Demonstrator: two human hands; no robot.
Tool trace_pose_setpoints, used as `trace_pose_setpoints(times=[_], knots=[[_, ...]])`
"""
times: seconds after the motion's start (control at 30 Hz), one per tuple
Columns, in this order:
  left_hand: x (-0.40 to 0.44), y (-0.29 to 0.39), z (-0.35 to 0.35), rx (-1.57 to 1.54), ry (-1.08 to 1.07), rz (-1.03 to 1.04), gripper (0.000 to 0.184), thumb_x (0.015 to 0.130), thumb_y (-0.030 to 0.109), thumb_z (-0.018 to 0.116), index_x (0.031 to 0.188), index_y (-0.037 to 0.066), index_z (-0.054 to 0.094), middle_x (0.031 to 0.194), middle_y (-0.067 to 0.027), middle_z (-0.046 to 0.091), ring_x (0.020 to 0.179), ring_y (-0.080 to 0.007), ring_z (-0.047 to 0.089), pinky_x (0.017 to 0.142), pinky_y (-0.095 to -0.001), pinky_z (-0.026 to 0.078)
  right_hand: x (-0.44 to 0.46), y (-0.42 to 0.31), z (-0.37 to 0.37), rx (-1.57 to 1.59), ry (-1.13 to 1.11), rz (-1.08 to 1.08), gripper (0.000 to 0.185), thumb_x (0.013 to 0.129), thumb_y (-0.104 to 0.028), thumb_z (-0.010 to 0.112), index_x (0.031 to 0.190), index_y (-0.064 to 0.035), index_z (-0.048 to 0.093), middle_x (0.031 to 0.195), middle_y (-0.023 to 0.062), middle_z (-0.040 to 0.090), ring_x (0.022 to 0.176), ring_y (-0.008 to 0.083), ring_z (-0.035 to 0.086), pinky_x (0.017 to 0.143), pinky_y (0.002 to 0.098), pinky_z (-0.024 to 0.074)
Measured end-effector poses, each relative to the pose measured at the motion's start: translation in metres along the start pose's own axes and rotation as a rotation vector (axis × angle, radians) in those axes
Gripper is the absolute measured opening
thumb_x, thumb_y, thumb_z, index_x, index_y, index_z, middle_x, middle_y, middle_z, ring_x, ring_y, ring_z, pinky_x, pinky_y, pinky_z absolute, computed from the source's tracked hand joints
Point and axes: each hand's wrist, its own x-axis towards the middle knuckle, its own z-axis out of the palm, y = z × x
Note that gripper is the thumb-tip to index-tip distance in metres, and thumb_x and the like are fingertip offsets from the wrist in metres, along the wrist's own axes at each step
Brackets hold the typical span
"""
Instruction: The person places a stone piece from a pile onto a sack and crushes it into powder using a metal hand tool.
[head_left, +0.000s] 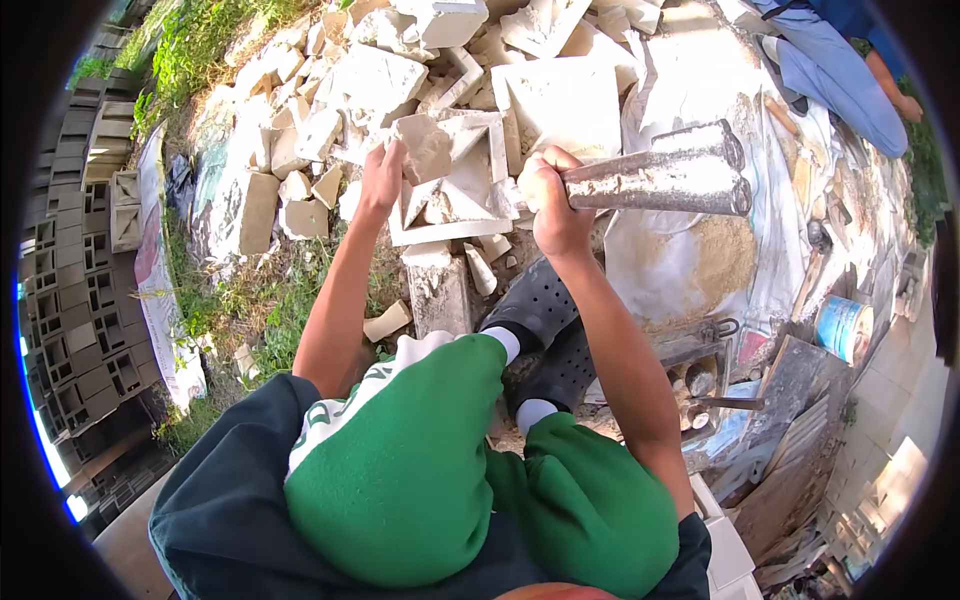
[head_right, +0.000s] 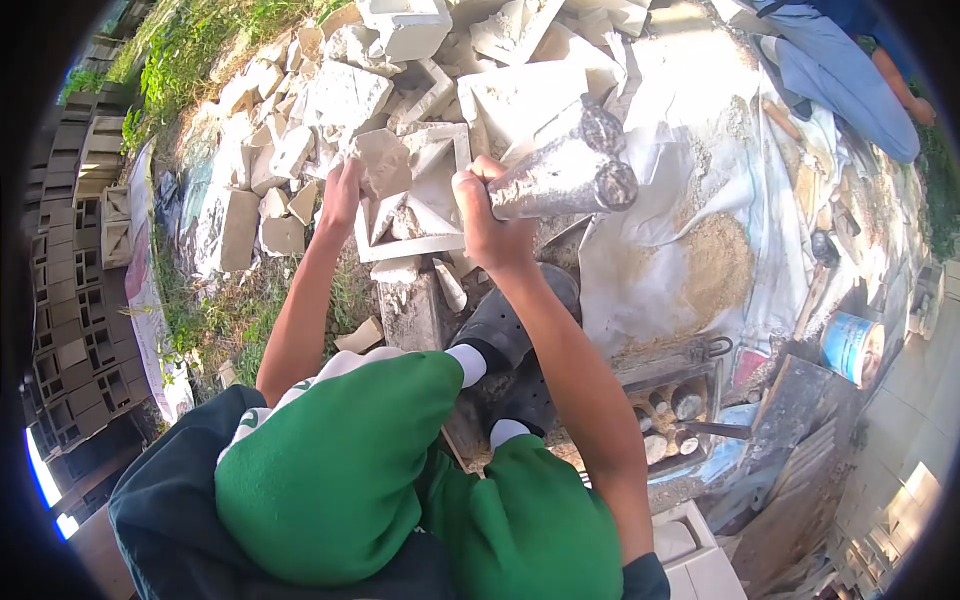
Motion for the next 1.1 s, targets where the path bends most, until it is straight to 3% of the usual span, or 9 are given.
trace_pose_setpoints(times=[0.03,0.13,0.2,0.4,0.53,0.67,0.77,0.93,1.1], knots=[[0.002,-0.007,0.001,-0.429,-0.118,-0.06,0.044,0.086,0.027,0.047,0.112,-0.007,0.054,0.099,-0.0167,0.064,0.088,-0.0223,0.063,0.081,-0.0379,0.048,-0.001,0.0,-0.002,0.024,0.009,0.023,0.027,0.087,-0.008,0.051,0.063,-0.0066,0.041,0.059,-0.0064,0.037,0.055,0.0014,0.033,0.049,0.022,0.0277],[-0.025,0.022,0.035,-0.918,-0.188,-0.22,0.031,0.089,0.019,0.049,0.107,-0.006,0.055,0.097,-0.0136,0.065,0.085,-0.0184,0.064,0.076,-0.0322,0.053,-0.004,-0.006,-0.004,0.077,0.099,0.061,0.027,0.087,-0.007,0.051,0.062,-0.0072,0.04,0.059,-0.0064,0.037,0.057,0.001,0.033,0.05,0.0217,0.0279],[-0.029,0.027,0.047,-0.836,-0.334,-0.147,0.031,0.086,0.014,0.06,0.111,-0.005,0.054,0.106,-0.0126,0.063,0.094,-0.0188,0.063,0.085,-0.0296,0.052,-0.005,-0.002,-0.009,0.116,0.143,0.07,0.027,0.087,-0.007,0.05,0.061,-0.0068,0.041,0.058,-0.0053,0.038,0.054,0.0022,0.034,0.049,0.0222,0.028],[-0.039,0.046,0.081,-0.588,-0.249,-0.014,0.034,0.083,0.016,0.066,0.108,-0.004,0.056,0.102,-0.0118,0.064,0.09,-0.0183,0.063,0.08,-0.0306,0.053,-0.02,-0.029,-0.041,0.44,0.155,0.039,0.027,0.084,-0.006,0.046,0.058,-0.0074,0.039,0.053,-0.0017,0.036,0.048,0.0067,0.032,0.048,0.0245,0.0271],[-0.047,0.071,0.1,-0.249,-0.228,-0.016,0.048,0.075,0.029,0.074,0.104,-0.005,0.059,0.087,-0.0113,0.065,0.073,-0.0144,0.06,0.066,-0.028,0.049,-0.049,-0.092,-0.079,0.366,0.28,-0.041,0.03,0.084,-0.008,0.043,0.057,-0.0105,0.031,0.049,-0.0005,0.031,0.046,0.0098,0.026,0.049,0.0275,0.0266],[-0.045,0.067,0.163,0.213,-0.414,0.073,0.044,0.073,0.026,0.073,0.1,-0.006,0.06,0.087,-0.0126,0.065,0.074,-0.0138,0.06,0.067,-0.0276,0.049,-0.09,-0.127,-0.135,0.138,0.469,-0.144,0.029,0.085,-0.016,0.039,0.057,-0.014,0.029,0.047,-0.0012,0.027,0.045,0.0114,0.024,0.051,0.0309,0.0285],[-0.078,0.074,0.234,0.166,-0.654,0.133,0.052,0.077,0.021,0.068,0.12,-0.002,0.05,0.094,-0.0144,0.065,0.076,-0.0166,0.061,0.067,-0.0287,0.048,-0.112,-0.13,-0.163,0.078,0.648,-0.17,0.03,0.085,-0.015,0.039,0.057,-0.0141,0.029,0.047,-0.0013,0.026,0.044,0.0116,0.024,0.051,0.031,0.0288],[-0.101,0.048,0.342,0.184,-0.852,0.193,0.051,0.078,0.02,0.068,0.123,0.003,0.049,0.099,-0.0159,0.065,0.085,-0.0177,0.062,0.069,-0.0303,0.049,-0.139,-0.119,-0.188,0.113,0.928,-0.235,0.03,0.081,-0.008,0.048,0.056,-0.0116,0.032,0.048,-0.003,0.028,0.043,0.008,0.024,0.046,0.0264,0.0248],[-0.086,0.005,0.378,0.196,-0.736,0.299,0.054,0.078,0.02,0.068,0.125,0.003,0.047,0.104,-0.0187,0.063,0.087,-0.025,0.064,0.074,-0.035,0.051,-0.155,-0.111,-0.2,0.073,0.968,-0.244,0.027,0.081,-0.007,0.052,0.059,-0.0082,0.039,0.051,-0.0032,0.034,0.045,0.0061,0.027,0.045,0.0242,0.0241]])
